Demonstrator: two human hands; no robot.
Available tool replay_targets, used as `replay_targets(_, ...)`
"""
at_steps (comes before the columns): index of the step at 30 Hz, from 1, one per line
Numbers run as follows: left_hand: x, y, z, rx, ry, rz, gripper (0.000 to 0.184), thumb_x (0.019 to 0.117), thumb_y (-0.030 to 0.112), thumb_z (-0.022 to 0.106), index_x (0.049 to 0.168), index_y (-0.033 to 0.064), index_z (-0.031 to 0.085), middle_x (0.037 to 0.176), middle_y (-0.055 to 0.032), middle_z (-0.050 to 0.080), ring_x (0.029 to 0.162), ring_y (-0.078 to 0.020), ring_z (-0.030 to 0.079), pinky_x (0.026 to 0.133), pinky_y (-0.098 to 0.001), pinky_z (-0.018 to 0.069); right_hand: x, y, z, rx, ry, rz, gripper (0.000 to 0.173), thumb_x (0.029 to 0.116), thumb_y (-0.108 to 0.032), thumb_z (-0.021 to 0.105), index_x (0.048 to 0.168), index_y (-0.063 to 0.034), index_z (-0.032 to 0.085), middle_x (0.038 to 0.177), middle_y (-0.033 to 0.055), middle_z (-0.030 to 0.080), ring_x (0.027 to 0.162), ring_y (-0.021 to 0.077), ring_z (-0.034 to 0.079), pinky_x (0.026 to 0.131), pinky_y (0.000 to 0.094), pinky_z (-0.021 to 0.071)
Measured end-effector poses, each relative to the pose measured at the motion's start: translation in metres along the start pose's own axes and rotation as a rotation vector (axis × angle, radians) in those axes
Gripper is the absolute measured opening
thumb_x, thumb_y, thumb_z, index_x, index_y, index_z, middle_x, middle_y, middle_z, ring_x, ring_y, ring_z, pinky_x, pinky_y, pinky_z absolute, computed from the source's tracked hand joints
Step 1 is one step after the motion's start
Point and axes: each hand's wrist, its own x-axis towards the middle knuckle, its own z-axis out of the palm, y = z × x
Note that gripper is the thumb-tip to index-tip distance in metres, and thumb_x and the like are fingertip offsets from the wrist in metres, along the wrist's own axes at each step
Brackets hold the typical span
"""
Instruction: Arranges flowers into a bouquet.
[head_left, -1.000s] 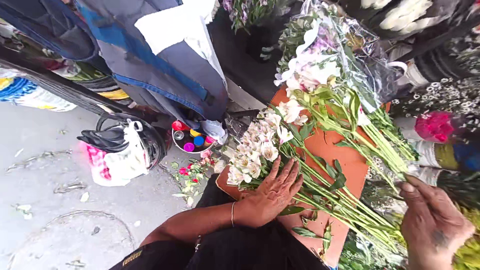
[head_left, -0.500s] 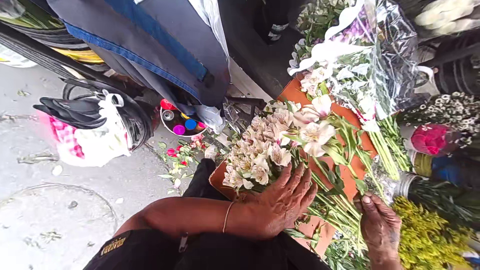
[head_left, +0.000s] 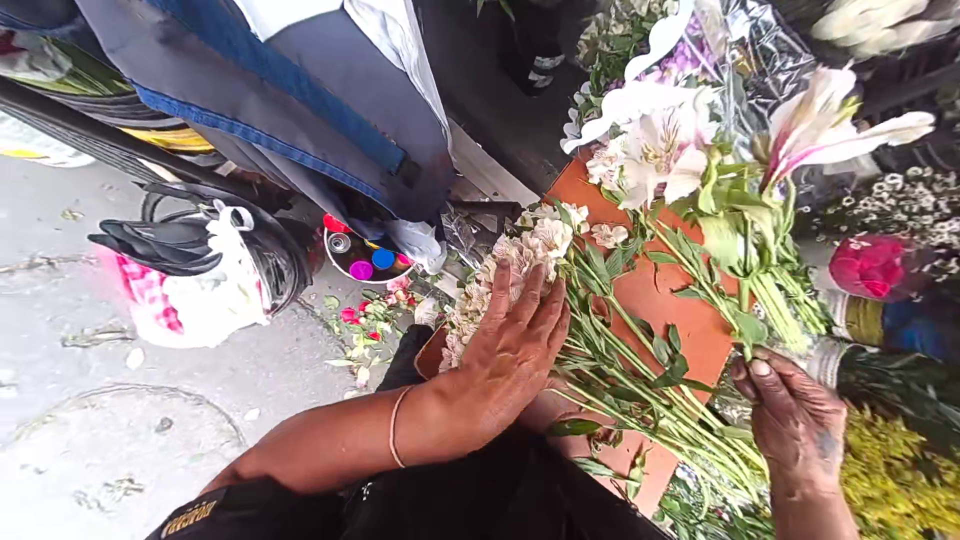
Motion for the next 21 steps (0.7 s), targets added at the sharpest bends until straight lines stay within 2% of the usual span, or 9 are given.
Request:
replay_targets(3, -0.015, -0.002, 0.021, -0.018, 0.125, -0.012, 0.083, 0.089, 0.067, 0.06, 0.145, 0.0062, 0.055, 0.16, -0.0133, 0.043, 0.15, -0.0387, 0.036, 0.111, -0.0771, 0.0234, -0.008, 0.027, 0.017, 0.022, -0.063, 0.102, 0.019, 0.1019, -0.027, 0.062, 0.113, -0.0243, 0.077, 0.088, -0.0145, 0.072, 0.069, -0.0044, 0.06, 0.064, 0.0128, 0.0497)
replay_targets(6, -0.017, -0.005, 0.026, -0.034, 0.148, -0.017, 0.079, 0.0937, 0.067, 0.052, 0.146, 0.0072, 0.054, 0.16, -0.011, 0.044, 0.15, -0.0372, 0.035, 0.11, -0.0775, 0.0226, -0.034, 0.064, 0.02, -0.049, -0.103, 0.176, 0.02, 0.1014, -0.016, 0.06, 0.113, -0.012, 0.075, 0.1, -0.0077, 0.075, 0.083, 0.0012, 0.068, 0.077, 0.0205, 0.0579)
replay_targets(9, -0.018, -0.005, 0.026, -0.027, 0.132, -0.018, 0.077, 0.0953, 0.064, 0.052, 0.146, 0.0065, 0.054, 0.16, -0.0112, 0.043, 0.15, -0.0379, 0.035, 0.11, -0.0773, 0.0228, -0.051, 0.079, 0.018, -0.215, -0.111, 0.091, 0.021, 0.0999, -0.014, 0.061, 0.111, -0.0056, 0.076, 0.106, -0.0015, 0.074, 0.093, 0.0023, 0.068, 0.084, 0.0213, 0.0575)
replay_targets(12, -0.017, -0.002, 0.021, 0.003, 0.125, -0.022, 0.078, 0.0927, 0.064, 0.057, 0.145, 0.0058, 0.055, 0.159, -0.0125, 0.045, 0.149, -0.0388, 0.036, 0.11, -0.0773, 0.0234, -0.049, 0.074, 0.019, -0.421, -0.113, -0.04, 0.023, 0.0993, -0.017, 0.062, 0.11, -0.0032, 0.077, 0.104, 0.0065, 0.07, 0.094, 0.0033, 0.066, 0.084, 0.0169, 0.0548)
replay_targets(14, -0.015, 0.004, 0.013, 0.028, 0.142, -0.032, 0.067, 0.0961, 0.054, 0.058, 0.143, 0.0055, 0.057, 0.157, -0.0146, 0.047, 0.149, -0.0401, 0.037, 0.11, -0.0769, 0.0229, -0.047, 0.071, 0.022, -0.552, -0.132, -0.108, 0.025, 0.0996, -0.019, 0.061, 0.11, -0.0031, 0.078, 0.104, 0.0115, 0.071, 0.096, 0.0058, 0.067, 0.087, 0.017, 0.053)
replay_targets(16, -0.01, 0.017, 0.001, 0.023, 0.18, -0.023, 0.048, 0.1024, 0.029, 0.051, 0.142, 0.0029, 0.056, 0.156, -0.0188, 0.046, 0.149, -0.043, 0.035, 0.112, -0.0759, 0.0208, -0.045, 0.069, 0.027, -0.668, -0.171, -0.192, 0.027, 0.1007, -0.02, 0.058, 0.111, -0.0035, 0.077, 0.103, 0.0154, 0.073, 0.098, 0.0131, 0.069, 0.092, 0.0224, 0.0531)
replay_targets(18, 0.002, 0.035, -0.007, -0.015, 0.245, 0.03, 0.044, 0.1049, 0.022, 0.046, 0.142, 0.0013, 0.057, 0.155, -0.0196, 0.048, 0.148, -0.0408, 0.038, 0.117, -0.0703, 0.0227, -0.042, 0.061, 0.037, -0.747, -0.188, -0.235, 0.027, 0.0993, -0.015, 0.056, 0.11, -0.0022, 0.078, 0.101, 0.0182, 0.073, 0.095, 0.0218, 0.071, 0.09, 0.0304, 0.0558)
replay_targets(20, 0.022, 0.051, -0.002, -0.129, 0.274, 0.121, 0.041, 0.1046, 0.017, 0.047, 0.14, -0.001, 0.058, 0.151, -0.0202, 0.052, 0.144, -0.0377, 0.045, 0.119, -0.0642, 0.0279, -0.033, 0.023, 0.055, -0.774, -0.226, -0.073, 0.022, 0.0957, -0.003, 0.06, 0.107, 0.0043, 0.077, 0.104, 0.0242, 0.074, 0.099, 0.0334, 0.073, 0.093, 0.0407, 0.056)
replay_targets(21, 0.034, 0.055, 0.004, -0.178, 0.215, 0.158, 0.044, 0.1035, 0.02, 0.051, 0.141, -0.0024, 0.057, 0.152, -0.021, 0.051, 0.145, -0.0372, 0.044, 0.119, -0.0627, 0.0283, -0.029, 0.009, 0.06, -0.787, -0.259, 0.004, 0.021, 0.0952, 0.0, 0.061, 0.107, 0.0071, 0.076, 0.107, 0.0263, 0.074, 0.103, 0.0373, 0.072, 0.095, 0.0446, 0.0544)
